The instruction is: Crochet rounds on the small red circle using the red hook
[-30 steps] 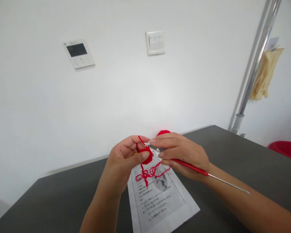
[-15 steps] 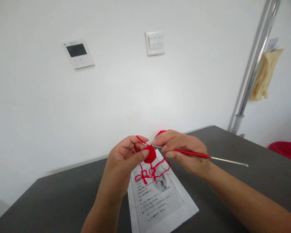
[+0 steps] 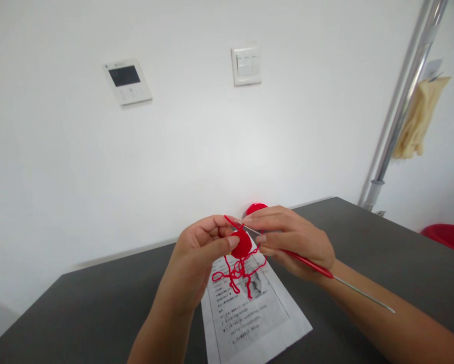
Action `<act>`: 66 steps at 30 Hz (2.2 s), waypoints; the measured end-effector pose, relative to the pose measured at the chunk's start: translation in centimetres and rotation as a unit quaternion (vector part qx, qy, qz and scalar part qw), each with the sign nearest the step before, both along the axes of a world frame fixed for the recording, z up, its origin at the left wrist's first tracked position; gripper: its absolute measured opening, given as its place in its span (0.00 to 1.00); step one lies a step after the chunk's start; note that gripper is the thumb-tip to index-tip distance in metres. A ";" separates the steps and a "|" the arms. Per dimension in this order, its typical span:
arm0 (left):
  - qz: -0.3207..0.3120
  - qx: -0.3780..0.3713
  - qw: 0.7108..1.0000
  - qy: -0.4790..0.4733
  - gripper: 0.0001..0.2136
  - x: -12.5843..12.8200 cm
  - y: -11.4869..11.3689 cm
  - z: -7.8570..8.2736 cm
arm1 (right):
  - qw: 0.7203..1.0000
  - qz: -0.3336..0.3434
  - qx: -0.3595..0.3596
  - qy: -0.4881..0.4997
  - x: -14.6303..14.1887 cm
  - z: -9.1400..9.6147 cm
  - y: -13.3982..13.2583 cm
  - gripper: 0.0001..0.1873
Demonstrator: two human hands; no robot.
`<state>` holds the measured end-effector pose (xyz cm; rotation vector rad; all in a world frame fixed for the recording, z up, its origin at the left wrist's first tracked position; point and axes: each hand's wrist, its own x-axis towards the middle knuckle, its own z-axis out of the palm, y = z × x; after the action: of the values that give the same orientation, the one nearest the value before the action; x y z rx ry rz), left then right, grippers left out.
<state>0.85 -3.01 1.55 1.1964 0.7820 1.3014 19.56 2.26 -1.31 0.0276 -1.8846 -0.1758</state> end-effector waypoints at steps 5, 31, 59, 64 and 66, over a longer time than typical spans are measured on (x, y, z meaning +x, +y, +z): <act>0.035 0.000 0.999 0.029 0.08 -0.1 -0.1 0.2 | 0.986 0.098 -0.133 0.036 -0.3 -0.3 -0.1 0.04; 0.148 0.047 0.969 0.190 0.08 -0.4 -0.2 -0.1 | 0.982 0.079 -0.127 -0.114 1.7 1.1 0.6 0.04; 0.235 0.160 0.912 0.296 0.14 0.6 -0.1 -1.0 | 1.000 -0.006 -0.005 -0.023 -0.6 -0.8 1.1 0.06; 0.233 0.133 0.938 0.221 0.14 0.6 0.8 -1.4 | 0.999 -0.015 0.020 -0.035 -0.5 -0.6 1.5 0.05; 0.185 0.094 0.971 0.123 0.14 0.7 1.1 -1.4 | 0.998 -0.018 0.047 -0.026 -0.5 -0.6 1.7 0.05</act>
<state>1.56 -1.88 0.12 1.4288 1.1221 1.5752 19.06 3.98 -1.95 0.0634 -1.9283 -0.2897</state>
